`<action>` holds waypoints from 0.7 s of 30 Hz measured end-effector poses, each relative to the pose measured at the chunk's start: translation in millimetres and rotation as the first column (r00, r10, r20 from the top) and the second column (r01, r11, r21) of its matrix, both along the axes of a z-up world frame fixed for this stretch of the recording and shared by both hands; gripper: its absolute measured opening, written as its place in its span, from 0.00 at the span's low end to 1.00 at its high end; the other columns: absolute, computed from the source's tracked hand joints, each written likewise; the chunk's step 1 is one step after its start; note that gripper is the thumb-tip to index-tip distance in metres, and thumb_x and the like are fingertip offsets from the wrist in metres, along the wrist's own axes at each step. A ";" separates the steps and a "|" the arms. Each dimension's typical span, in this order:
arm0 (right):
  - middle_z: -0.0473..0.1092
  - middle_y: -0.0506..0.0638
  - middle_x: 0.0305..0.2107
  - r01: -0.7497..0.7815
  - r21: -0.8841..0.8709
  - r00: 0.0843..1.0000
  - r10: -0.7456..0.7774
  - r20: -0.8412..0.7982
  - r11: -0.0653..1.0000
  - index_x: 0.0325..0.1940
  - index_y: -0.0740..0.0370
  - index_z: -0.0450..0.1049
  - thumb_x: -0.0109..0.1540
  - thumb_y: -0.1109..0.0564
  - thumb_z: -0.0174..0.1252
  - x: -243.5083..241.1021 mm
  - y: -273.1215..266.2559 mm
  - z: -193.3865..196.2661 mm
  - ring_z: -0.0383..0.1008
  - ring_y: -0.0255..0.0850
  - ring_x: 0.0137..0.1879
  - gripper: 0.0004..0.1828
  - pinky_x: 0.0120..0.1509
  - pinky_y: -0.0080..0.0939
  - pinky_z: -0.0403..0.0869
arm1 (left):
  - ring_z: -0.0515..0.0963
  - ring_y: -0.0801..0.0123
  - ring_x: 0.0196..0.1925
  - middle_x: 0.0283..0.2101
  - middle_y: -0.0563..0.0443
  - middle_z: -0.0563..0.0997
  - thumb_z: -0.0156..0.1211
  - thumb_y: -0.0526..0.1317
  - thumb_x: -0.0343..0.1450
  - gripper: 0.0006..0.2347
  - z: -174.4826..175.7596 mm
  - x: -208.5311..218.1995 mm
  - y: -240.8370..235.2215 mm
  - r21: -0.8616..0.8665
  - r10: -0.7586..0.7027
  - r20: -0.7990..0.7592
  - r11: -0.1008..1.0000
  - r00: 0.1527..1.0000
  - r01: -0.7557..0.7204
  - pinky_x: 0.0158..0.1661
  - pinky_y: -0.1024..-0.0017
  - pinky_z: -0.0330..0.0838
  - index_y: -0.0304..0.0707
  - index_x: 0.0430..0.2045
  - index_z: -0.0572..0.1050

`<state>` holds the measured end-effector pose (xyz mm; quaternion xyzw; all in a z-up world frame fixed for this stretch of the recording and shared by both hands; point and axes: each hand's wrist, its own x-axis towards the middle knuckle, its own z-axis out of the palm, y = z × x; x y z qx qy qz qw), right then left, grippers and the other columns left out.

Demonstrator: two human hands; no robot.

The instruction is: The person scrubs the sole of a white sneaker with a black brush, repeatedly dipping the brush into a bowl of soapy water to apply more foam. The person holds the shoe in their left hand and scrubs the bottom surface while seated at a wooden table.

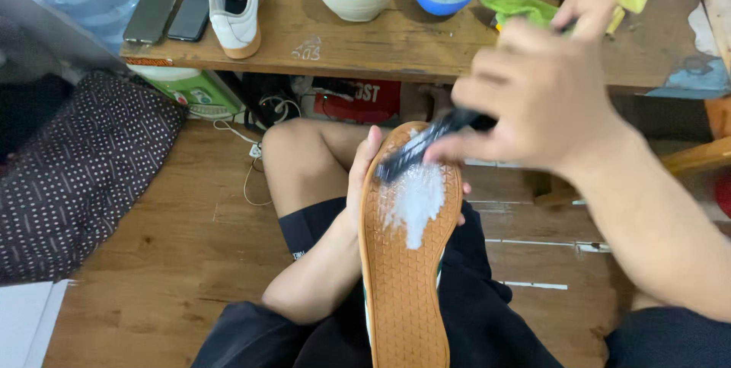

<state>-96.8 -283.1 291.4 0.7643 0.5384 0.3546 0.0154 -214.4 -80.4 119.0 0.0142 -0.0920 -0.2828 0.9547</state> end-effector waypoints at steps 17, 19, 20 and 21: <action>0.77 0.37 0.28 -0.134 -0.040 0.990 0.132 -0.053 0.990 0.30 0.40 0.80 0.69 0.04 0.45 -15.2 -0.3 4.0 0.76 0.41 0.43 0.45 0.67 0.61 0.53 | 0.86 0.25 0.59 0.64 0.16 0.81 0.55 0.69 0.84 0.41 8.9 -1.8 7.5 -0.027 -0.036 -0.113 0.999 0.993 0.033 0.60 0.25 0.80 0.22 0.78 0.68; 0.75 0.38 0.28 -0.137 -0.028 0.989 0.135 -0.059 0.990 0.29 0.40 0.79 0.67 0.02 0.45 -27.0 11.1 8.7 0.75 0.42 0.42 0.46 0.64 0.63 0.54 | 0.85 0.28 0.61 0.69 0.23 0.80 0.57 0.66 0.84 0.38 17.4 0.5 5.5 -0.018 0.030 -0.141 0.999 0.990 -0.033 0.58 0.23 0.80 0.25 0.76 0.71; 0.73 0.36 0.28 -0.244 -0.050 0.966 0.238 -0.104 0.969 0.29 0.40 0.73 0.71 0.08 0.43 -33.9 18.8 9.1 0.72 0.40 0.40 0.42 0.61 0.61 0.52 | 0.87 0.42 0.58 0.61 0.30 0.84 0.57 0.63 0.85 0.32 24.2 1.6 3.4 -0.024 0.063 -0.126 0.998 0.990 -0.066 0.61 0.39 0.80 0.27 0.69 0.74; 0.70 0.35 0.28 -0.347 -0.061 0.928 0.333 -0.166 0.936 0.29 0.41 0.68 0.75 0.13 0.40 -45.1 26.0 6.3 0.69 0.39 0.39 0.39 0.58 0.58 0.51 | 0.88 0.55 0.55 0.53 0.37 0.88 0.56 0.60 0.86 0.27 29.3 -3.5 1.3 -0.027 0.092 -0.129 0.995 0.987 -0.096 0.63 0.54 0.79 0.29 0.62 0.78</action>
